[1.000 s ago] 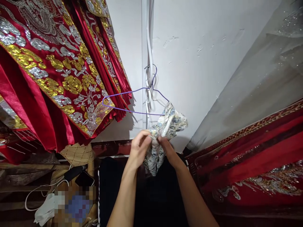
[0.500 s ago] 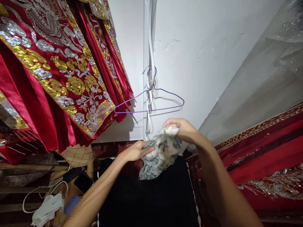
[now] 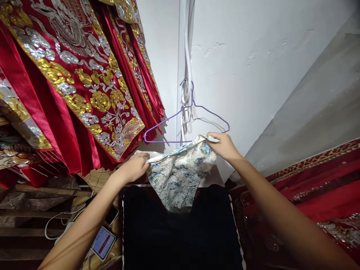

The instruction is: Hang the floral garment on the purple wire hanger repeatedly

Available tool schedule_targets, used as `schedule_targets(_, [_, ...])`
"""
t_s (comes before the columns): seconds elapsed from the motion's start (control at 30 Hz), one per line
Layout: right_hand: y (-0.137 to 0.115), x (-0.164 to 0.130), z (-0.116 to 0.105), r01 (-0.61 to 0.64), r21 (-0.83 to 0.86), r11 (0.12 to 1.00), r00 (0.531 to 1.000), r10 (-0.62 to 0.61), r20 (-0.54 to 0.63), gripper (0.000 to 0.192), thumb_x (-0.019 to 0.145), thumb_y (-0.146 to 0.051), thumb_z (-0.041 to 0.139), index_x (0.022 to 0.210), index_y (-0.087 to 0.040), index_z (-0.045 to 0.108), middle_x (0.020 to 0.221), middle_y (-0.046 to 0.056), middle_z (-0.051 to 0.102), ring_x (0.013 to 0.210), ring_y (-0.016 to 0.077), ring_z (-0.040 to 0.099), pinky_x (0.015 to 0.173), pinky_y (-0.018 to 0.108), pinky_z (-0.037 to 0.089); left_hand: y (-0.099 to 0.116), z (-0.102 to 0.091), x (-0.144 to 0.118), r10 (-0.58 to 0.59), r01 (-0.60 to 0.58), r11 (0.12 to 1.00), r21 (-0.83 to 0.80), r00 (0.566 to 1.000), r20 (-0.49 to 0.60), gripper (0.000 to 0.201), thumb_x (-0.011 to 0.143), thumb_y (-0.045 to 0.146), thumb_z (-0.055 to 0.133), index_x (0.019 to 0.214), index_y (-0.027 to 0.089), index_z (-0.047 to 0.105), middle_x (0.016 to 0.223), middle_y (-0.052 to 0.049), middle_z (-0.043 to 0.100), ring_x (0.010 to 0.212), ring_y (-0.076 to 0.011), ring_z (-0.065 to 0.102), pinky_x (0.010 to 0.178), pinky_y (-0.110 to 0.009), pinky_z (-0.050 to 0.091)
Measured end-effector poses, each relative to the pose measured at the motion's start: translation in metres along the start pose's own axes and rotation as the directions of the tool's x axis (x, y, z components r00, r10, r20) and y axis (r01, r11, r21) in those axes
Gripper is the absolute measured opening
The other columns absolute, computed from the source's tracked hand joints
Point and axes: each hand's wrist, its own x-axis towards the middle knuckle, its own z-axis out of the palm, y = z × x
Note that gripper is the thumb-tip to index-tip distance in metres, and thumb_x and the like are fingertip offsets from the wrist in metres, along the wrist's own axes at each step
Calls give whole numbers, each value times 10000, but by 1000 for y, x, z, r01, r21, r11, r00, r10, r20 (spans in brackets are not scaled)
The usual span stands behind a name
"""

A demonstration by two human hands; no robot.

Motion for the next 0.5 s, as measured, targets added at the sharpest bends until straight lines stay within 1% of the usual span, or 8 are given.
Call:
schedule_targets(0.07, [-9, -10, -15, -13, -41, 999, 1000, 12, -21, 278, 859, -372, 600, 664, -174, 587, 599, -6, 509, 619, 142, 468, 577, 257, 307, 12, -19, 1, 81, -72, 990, 118, 994, -68, 224, 882, 262, 491, 753, 198, 662, 1035, -142, 684, 1071, -320, 607, 1053, -443, 422])
schedule_targets(0.13, [-16, -16, -27, -10, -63, 998, 1000, 9, -24, 268, 859, -373, 606, 679, -174, 606, 627, 6, 552, 647, 157, 506, 587, 260, 328, 24, -38, 4, 136, -112, 971, 210, 985, -104, 271, 907, 271, 458, 724, 189, 639, 1019, -138, 651, 1055, -320, 584, 1048, -480, 421])
schedule_targets(0.2, [-20, -18, -34, 3, -65, 998, 1000, -4, -24, 260, 851, -378, 618, 689, -175, 629, 649, 19, 595, 675, 177, 548, 589, 262, 351, 34, -55, 10, 153, -115, 962, 249, 978, -139, 307, 918, 284, 439, 685, 184, 613, 940, -122, 621, 984, -302, 571, 1003, -488, 444])
schedule_targets(0.27, [-21, -19, -37, 13, -54, 998, 1000, -15, -27, 244, 836, -374, 635, 696, -176, 652, 666, 29, 632, 705, 196, 586, 593, 264, 374, 40, -69, 20, 147, -99, 967, 233, 969, -199, 315, 908, 291, 444, 649, 182, 586, 902, -113, 612, 955, -291, 566, 971, -477, 460])
schedule_targets(0.33, [-24, -21, -35, 8, -37, 999, 1000, -9, -17, 222, 829, -356, 637, 704, -175, 669, 686, 35, 660, 735, 211, 618, 610, 268, 401, 45, -77, 34, 142, -96, 978, 184, 956, -258, 293, 896, 281, 456, 649, 180, 576, 936, -113, 637, 978, -288, 581, 968, -460, 467])
schedule_targets(0.37, [-27, -22, -32, 0, -19, 1000, 1000, 0, 0, 200, 824, -340, 635, 725, -174, 687, 716, 39, 683, 759, 219, 637, 628, 272, 420, 47, -80, 42, 154, -113, 981, 158, 948, -279, 278, 897, 275, 462, 663, 178, 575, 986, -116, 652, 1014, -288, 588, 979, -451, 464])
schedule_targets(0.43, [-35, -26, -24, -19, 37, 999, 998, 17, 53, 152, 792, -298, 653, 812, -174, 738, 818, 48, 738, 824, 239, 677, 686, 286, 466, 52, -80, 59, 214, -186, 975, 118, 929, -303, 242, 912, 271, 475, 711, 175, 571, 1098, -121, 660, 1092, -284, 590, 1005, -430, 455])
schedule_targets(0.5, [-43, -31, -17, -26, 78, 997, 993, 17, 115, 224, 742, -260, 689, 935, -184, 775, 946, 58, 771, 894, 264, 703, 747, 308, 501, 57, -77, 76, 270, -254, 963, 91, 910, -315, 157, 923, 247, 483, 820, 174, 576, 1121, -123, 656, 1087, -264, 600, 978, -405, 468])
